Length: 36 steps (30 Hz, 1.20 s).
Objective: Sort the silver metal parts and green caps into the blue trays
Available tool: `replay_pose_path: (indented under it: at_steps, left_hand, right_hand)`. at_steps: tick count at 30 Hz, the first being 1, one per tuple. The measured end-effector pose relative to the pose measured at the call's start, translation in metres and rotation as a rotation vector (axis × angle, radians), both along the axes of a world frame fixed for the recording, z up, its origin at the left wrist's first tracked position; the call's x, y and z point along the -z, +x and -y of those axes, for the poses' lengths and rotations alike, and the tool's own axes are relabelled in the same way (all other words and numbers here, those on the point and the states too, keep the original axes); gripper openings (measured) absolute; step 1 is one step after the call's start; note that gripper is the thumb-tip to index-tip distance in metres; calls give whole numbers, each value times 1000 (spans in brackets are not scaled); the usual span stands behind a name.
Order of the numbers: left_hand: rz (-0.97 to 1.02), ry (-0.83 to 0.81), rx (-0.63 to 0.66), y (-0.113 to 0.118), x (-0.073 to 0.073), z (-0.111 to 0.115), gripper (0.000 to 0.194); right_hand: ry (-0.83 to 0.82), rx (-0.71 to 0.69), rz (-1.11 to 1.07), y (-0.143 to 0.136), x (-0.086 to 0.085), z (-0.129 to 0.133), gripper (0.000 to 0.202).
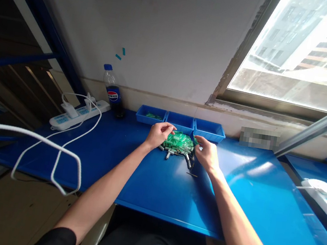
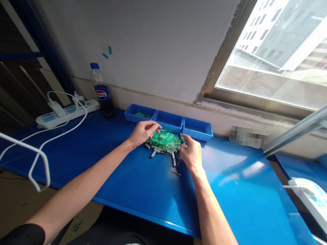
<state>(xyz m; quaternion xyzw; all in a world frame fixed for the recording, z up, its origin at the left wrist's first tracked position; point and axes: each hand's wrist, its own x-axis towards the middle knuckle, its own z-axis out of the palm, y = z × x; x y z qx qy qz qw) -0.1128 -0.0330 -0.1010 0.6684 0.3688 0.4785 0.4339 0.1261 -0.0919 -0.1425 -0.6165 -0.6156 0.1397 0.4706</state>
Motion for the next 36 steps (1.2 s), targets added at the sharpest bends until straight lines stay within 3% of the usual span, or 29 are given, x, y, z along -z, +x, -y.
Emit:
replay_pose_path:
  at_steps: [3,5,8,12,21,31,36]
  left_hand:
    - [-5,6,0,0,-1,1,32]
    - [-5,11,3,1,-2,2,33]
    - [-9,14,41,2,-4,6,34]
    - [-55,41,124,5,-4,13,35]
    - [-92,35,222,7,1,13,34]
    - [-122,68,186,5,0,10,33]
    - [-29,-10,187,4,-2,9,33]
  right_hand:
    - [86,114,-42,-2,-9,2,36]
    - [152,106,-223,-6,-19,4,35]
    - [121,-36,-520,-14,-31,7,43]
    - [32,-196,-677,-26,-37,12,49]
    - [-23,-240,-681,-33,-38,15,48]
    - [-35,-224,-647,-33,-36,14,42]
    - [-63,-225,-651,-32,-37,14,46]
